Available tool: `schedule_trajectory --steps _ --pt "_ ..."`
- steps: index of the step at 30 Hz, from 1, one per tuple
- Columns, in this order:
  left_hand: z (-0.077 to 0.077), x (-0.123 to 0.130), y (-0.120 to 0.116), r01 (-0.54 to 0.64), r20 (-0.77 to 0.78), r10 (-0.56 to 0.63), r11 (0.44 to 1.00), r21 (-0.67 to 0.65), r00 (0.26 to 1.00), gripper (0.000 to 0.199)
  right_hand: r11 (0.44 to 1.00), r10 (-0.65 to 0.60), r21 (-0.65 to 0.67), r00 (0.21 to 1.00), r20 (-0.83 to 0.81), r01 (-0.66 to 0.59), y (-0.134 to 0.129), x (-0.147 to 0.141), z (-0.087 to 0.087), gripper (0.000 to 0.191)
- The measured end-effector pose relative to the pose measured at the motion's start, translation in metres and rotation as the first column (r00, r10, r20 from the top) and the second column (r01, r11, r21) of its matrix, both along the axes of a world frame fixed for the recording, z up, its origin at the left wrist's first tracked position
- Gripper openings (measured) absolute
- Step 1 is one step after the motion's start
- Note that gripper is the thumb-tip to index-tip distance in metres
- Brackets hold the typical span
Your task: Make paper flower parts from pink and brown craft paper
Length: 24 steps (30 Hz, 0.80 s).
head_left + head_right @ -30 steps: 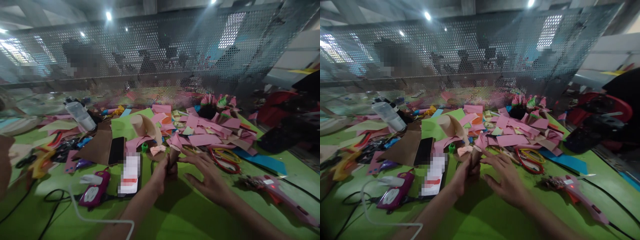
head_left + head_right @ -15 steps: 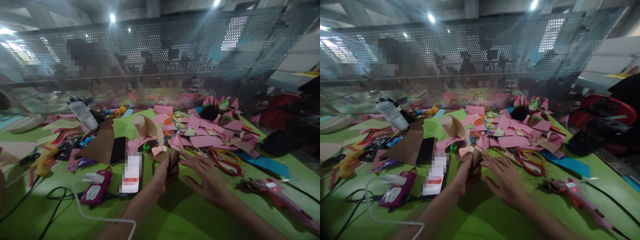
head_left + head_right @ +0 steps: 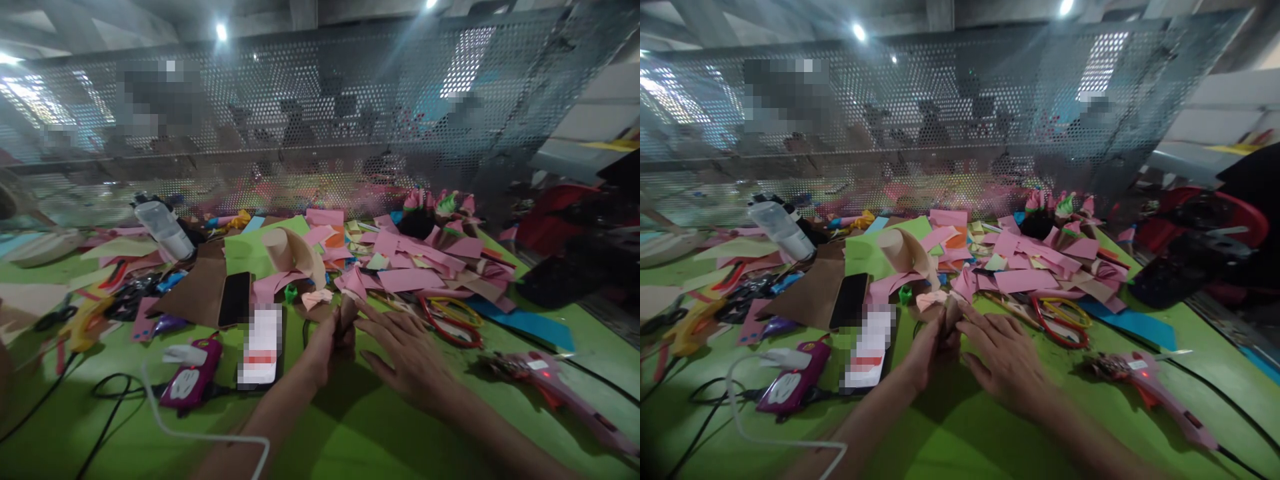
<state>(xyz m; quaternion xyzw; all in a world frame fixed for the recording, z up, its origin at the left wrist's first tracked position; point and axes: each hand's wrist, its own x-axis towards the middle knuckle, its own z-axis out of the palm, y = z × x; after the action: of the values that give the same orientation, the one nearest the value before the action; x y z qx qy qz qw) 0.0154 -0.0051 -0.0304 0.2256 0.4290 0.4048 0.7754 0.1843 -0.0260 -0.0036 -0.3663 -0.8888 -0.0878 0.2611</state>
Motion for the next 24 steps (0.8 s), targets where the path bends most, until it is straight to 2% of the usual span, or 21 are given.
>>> schedule_trajectory --steps 4,10,14,18,24 --pt "-0.001 0.001 0.0 -0.042 0.001 0.042 0.999 0.012 0.999 0.063 1.0 0.01 0.002 1.0 -0.003 -0.01 0.0 -0.001 0.001 0.033" --pt "-0.006 -0.001 0.004 0.024 0.065 -0.025 1.0 0.008 0.998 0.064 0.998 0.059 0.036 0.998 -0.035 -0.057 -0.002 0.0 0.003 0.027" --pt "0.0 -0.003 0.002 0.056 0.081 -0.057 0.998 0.016 0.995 0.065 0.999 0.036 0.013 0.998 -0.047 -0.035 -0.001 0.0 0.004 0.027" --pt "0.005 -0.002 0.0 0.038 0.056 -0.037 0.999 -0.013 0.998 0.065 0.999 0.016 -0.037 0.999 -0.04 -0.018 -0.001 0.0 0.003 0.028" --pt "0.003 -0.002 0.002 0.022 0.071 -0.022 1.0 -0.006 0.997 0.064 0.997 0.019 -0.073 0.998 -0.051 -0.022 0.0 0.001 -0.001 0.032"
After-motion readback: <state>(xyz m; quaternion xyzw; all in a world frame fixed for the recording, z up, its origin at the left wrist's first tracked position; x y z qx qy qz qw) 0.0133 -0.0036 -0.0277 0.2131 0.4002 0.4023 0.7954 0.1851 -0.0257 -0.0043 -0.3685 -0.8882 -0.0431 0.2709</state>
